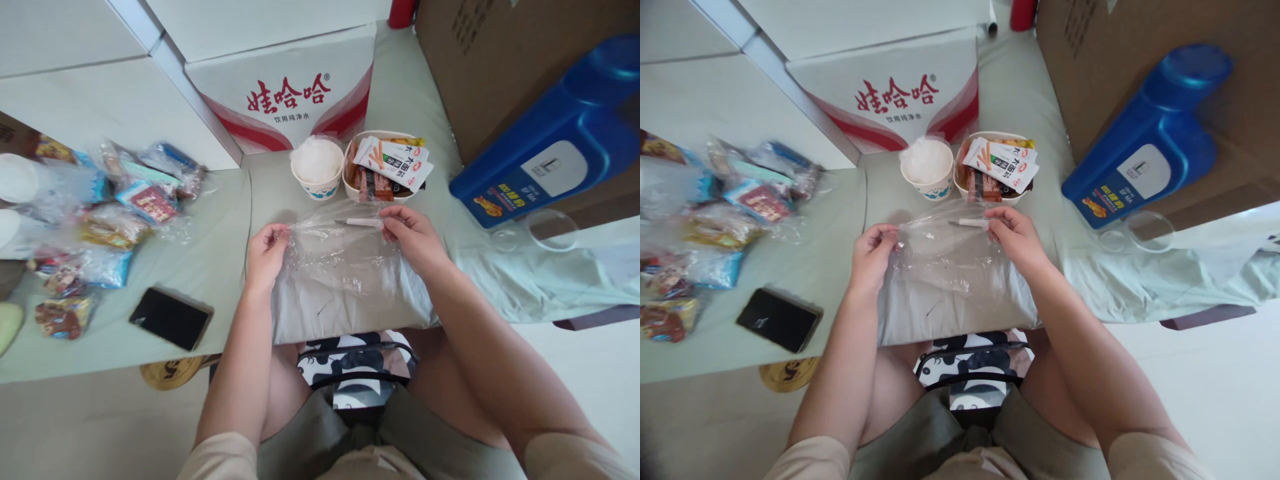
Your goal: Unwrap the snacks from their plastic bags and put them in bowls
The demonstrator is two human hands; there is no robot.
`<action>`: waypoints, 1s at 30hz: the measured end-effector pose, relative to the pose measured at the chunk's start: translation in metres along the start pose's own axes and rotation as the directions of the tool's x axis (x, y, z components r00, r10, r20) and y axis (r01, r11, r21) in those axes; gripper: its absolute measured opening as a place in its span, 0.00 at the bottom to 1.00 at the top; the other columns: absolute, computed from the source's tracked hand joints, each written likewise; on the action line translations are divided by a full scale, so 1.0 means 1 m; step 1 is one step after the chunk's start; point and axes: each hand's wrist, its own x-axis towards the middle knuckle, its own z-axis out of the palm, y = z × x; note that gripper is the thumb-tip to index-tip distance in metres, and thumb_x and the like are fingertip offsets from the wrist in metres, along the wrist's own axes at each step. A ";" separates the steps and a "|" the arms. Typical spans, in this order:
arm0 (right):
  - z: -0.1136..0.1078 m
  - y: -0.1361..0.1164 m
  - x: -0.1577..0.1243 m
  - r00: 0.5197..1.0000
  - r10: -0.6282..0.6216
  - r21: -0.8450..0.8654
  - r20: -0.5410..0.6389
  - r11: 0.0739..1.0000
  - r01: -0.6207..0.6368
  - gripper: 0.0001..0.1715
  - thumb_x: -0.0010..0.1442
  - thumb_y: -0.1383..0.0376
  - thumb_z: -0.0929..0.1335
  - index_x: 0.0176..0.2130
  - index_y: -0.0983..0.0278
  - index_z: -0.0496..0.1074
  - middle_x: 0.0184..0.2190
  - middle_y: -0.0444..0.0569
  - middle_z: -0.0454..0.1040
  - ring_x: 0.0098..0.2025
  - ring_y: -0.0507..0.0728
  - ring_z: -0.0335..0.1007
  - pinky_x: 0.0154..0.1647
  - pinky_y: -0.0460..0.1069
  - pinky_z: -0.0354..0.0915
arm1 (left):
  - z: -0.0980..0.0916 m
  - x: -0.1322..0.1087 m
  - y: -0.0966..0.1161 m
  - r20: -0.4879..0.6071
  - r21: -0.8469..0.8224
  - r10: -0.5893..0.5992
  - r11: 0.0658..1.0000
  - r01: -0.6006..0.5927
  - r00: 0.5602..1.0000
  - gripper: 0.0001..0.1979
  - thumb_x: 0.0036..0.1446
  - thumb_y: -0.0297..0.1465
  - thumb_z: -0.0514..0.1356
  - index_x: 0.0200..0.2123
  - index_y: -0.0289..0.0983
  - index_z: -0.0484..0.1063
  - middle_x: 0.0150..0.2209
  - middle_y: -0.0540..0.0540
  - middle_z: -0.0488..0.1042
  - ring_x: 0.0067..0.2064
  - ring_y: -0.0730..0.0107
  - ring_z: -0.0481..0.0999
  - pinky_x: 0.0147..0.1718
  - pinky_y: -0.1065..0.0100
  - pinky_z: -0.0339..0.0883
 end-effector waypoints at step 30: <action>0.000 0.000 -0.001 1.000 -0.012 -0.073 0.029 0.997 0.014 0.08 0.55 0.59 0.70 0.35 0.61 0.73 0.22 0.39 0.65 0.24 0.50 0.60 0.28 0.47 0.57 | 0.001 -0.008 0.004 0.088 0.075 0.016 0.997 -0.023 0.996 0.03 0.53 0.32 0.63 0.31 0.39 0.77 0.24 0.52 0.72 0.27 0.72 0.70 0.29 0.70 0.62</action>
